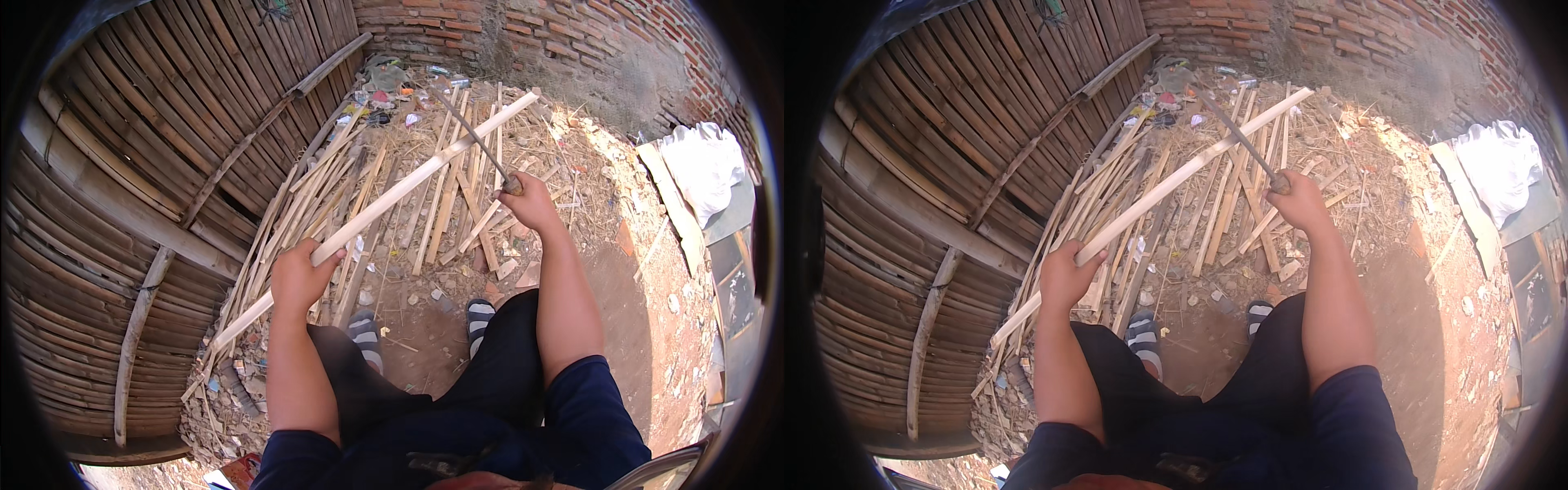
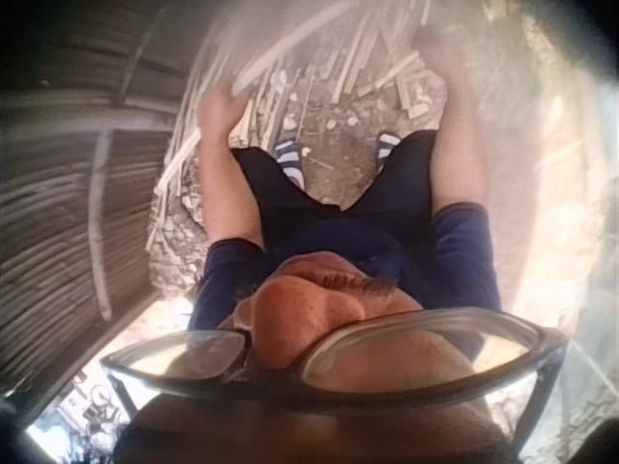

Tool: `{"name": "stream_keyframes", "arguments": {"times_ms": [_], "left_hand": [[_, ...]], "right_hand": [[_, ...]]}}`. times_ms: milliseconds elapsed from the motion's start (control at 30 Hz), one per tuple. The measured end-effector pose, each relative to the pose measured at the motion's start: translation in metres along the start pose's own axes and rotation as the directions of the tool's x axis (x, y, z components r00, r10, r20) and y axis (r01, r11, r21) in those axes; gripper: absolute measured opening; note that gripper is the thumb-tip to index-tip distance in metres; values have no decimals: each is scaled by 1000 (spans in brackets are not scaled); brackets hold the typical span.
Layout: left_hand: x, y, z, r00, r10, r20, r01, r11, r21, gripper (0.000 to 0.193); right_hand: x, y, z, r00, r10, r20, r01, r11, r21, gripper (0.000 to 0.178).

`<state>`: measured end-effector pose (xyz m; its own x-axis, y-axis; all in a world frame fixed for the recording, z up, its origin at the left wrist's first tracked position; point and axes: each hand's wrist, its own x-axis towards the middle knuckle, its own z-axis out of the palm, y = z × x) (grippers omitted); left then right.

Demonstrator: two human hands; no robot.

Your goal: The person uses a blade to scrape and shape several wooden sticks while sitting on the ground outdoors.

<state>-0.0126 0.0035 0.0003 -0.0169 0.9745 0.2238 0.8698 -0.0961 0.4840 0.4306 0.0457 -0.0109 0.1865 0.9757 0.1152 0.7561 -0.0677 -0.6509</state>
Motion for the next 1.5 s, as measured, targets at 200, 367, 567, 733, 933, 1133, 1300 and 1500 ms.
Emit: {"name": "stream_keyframes", "arguments": {"times_ms": [200,367,567,733,933,1133,1300,1500], "left_hand": [[-1,5,-1,1000,-20,5,20,999,-37,46],[-1,7,5,999,-49,12,49,998,-39,46],[-2,1,5,999,-3,32,2,1000,6,47],[-2,-1,-1,1000,-8,16,8,1000,26,46],[-2,4,-2,999,-1,51,0,1000,15,44],[-2,8,4,999,-8,42,9,1000,-3,42],[-2,1,7,999,24,44,-25,999,25,43],[0,-3,3,1000,1,18,-1,999,33,44]], "right_hand": [[-5,3,0,998,4,-67,0,999,54,49],[-27,-55,23,958,-210,196,234,967,-105,38],[-38,-85,40,870,-312,381,393,906,-157,31],[-11,-36,16,984,-112,138,122,990,-65,40],[0,12,4,992,107,-73,-100,990,98,54],[-22,-46,22,969,-151,197,173,980,-99,42],[-35,-78,34,871,-282,403,364,921,-141,34],[-7,-28,14,984,-65,164,74,996,-49,41]]}}
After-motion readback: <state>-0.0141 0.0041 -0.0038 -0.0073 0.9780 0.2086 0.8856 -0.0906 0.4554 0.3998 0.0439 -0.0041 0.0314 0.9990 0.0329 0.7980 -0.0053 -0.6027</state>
